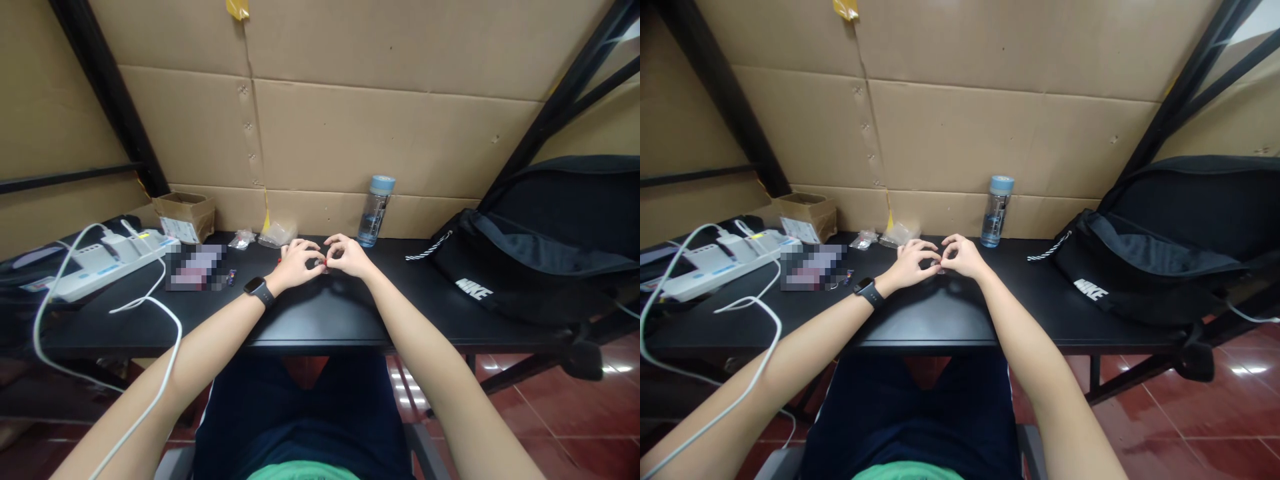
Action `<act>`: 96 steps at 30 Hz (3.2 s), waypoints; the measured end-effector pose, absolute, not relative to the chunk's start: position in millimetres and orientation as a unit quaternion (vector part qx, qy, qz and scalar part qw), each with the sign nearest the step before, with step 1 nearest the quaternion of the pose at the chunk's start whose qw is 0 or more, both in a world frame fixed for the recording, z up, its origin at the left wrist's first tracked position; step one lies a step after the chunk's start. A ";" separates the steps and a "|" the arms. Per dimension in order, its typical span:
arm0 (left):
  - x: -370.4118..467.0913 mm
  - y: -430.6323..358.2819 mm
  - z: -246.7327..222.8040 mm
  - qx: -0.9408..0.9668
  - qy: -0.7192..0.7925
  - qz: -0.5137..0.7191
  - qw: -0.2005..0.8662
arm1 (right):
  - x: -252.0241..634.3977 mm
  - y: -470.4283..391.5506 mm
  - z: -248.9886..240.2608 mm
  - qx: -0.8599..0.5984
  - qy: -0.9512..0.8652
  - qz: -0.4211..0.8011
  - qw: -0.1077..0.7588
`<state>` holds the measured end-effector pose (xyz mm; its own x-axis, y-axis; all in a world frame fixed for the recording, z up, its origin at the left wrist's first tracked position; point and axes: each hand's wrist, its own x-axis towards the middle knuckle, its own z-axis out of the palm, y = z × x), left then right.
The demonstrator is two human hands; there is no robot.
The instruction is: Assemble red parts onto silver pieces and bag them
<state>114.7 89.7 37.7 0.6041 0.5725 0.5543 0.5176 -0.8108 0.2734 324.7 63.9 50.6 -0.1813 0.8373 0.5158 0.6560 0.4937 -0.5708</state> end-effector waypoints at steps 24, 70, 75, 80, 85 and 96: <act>104.6 97.6 43.6 0.903 0.307 0.300 0.018 | 339.9 69.0 49.0 -0.501 -0.767 0.036 0.400; 22.0 155.2 62.3 0.885 0.454 0.040 0.097 | 396.5 67.2 49.5 -0.595 -0.751 0.151 0.242; 20.0 154.3 65.2 0.887 0.455 0.054 0.052 | 400.5 66.1 49.5 -0.603 -0.733 0.142 0.280; 26.0 149.6 66.9 0.889 0.365 0.236 0.142 | 392.6 67.0 52.5 -0.534 -0.696 0.211 0.431; 58.9 124.7 67.1 0.854 0.295 0.388 0.184 | 356.0 62.6 58.4 -0.379 -0.655 0.359 0.546; 111.4 80.3 57.9 0.830 0.327 0.452 0.017 | 321.0 57.5 53.5 -0.308 -0.638 0.450 0.544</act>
<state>111.4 80.3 57.9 0.3780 0.5577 0.7390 0.5271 -0.7858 0.3235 321.0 57.5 53.5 -0.2181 0.8828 0.4161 -0.0961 0.4049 -0.9093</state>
